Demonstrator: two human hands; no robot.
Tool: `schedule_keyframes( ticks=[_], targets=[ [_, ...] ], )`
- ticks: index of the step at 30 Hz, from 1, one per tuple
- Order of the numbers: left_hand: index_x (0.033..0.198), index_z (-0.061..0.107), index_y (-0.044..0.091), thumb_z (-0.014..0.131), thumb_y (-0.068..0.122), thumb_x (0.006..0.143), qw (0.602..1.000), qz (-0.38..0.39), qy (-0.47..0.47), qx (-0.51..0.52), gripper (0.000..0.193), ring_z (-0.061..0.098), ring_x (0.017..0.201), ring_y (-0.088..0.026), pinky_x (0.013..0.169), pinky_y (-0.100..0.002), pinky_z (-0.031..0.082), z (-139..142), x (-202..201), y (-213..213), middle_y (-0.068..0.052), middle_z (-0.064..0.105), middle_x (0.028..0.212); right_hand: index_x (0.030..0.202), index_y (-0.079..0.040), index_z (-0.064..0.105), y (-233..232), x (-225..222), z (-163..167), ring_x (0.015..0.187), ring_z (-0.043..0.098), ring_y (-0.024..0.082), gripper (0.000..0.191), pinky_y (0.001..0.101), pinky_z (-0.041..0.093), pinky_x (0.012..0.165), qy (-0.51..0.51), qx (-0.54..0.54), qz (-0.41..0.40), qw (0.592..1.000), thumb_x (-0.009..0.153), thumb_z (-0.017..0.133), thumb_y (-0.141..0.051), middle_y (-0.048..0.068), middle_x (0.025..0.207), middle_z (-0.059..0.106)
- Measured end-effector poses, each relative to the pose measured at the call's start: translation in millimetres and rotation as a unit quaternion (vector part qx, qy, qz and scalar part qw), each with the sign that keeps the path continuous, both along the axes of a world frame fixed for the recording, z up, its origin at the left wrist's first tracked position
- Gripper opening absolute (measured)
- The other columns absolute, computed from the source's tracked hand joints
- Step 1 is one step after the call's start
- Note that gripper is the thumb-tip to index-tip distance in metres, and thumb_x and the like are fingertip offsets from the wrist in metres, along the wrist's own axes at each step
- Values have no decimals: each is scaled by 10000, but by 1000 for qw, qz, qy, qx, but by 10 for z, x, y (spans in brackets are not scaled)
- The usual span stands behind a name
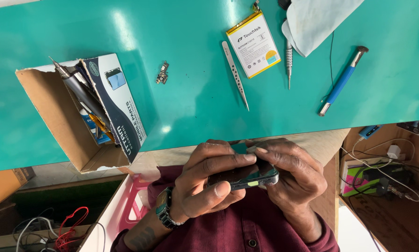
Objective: The person assembles a smartphone by hand, using tweezers to place and connect internal components. They install the motherboard, connect ribbon cables, attach the battery, and secure the back cover.
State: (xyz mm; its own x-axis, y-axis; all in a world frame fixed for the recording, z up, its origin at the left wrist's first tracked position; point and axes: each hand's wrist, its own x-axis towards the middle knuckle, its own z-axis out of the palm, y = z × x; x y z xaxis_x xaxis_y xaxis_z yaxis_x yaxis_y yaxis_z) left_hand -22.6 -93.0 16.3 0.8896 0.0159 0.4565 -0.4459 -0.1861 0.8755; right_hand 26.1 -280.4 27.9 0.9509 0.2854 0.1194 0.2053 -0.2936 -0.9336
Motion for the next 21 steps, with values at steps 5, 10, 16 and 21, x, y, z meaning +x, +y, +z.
schedule_keyframes(
  ticks=[5, 10, 16, 21],
  targets=[
    [1392, 401, 204, 777, 171, 1019, 1000, 12, -2, 3, 530, 661, 1144, -307, 890, -458, 610, -15, 9, -8, -211, 644, 1321, 1117, 27, 706, 36, 60, 42, 979, 772, 285, 329, 325, 662, 849, 4, 30, 37, 999, 909, 825, -199, 163, 1032, 731],
    [1442, 376, 202, 767, 151, 1033, 1000, 14, 2, -1, 568, 661, 1134, -279, 882, -433, 616, -26, 13, -9, -193, 655, 1313, 1126, 33, 691, 59, 121, 35, 982, 768, 285, 423, 393, 668, 916, 10, 80, 63, 995, 961, 794, -342, 158, 1046, 736],
    [1494, 344, 196, 765, 116, 1043, 999, 31, -7, 4, 623, 684, 1071, -265, 855, -429, 619, -30, 42, -29, -165, 664, 1282, 1095, 24, 682, 63, 87, 70, 971, 778, 261, 419, 340, 654, 848, 55, 77, 51, 994, 942, 824, -339, 155, 1053, 737],
    [1477, 358, 169, 745, 97, 1036, 999, 52, -7, 14, 591, 691, 1002, -246, 805, -397, 600, -20, 70, -44, -148, 689, 1240, 1098, 29, 680, 91, 49, 64, 967, 774, 245, 428, 311, 650, 828, 72, 88, 38, 993, 942, 832, -340, 150, 1058, 734]
  ],
)
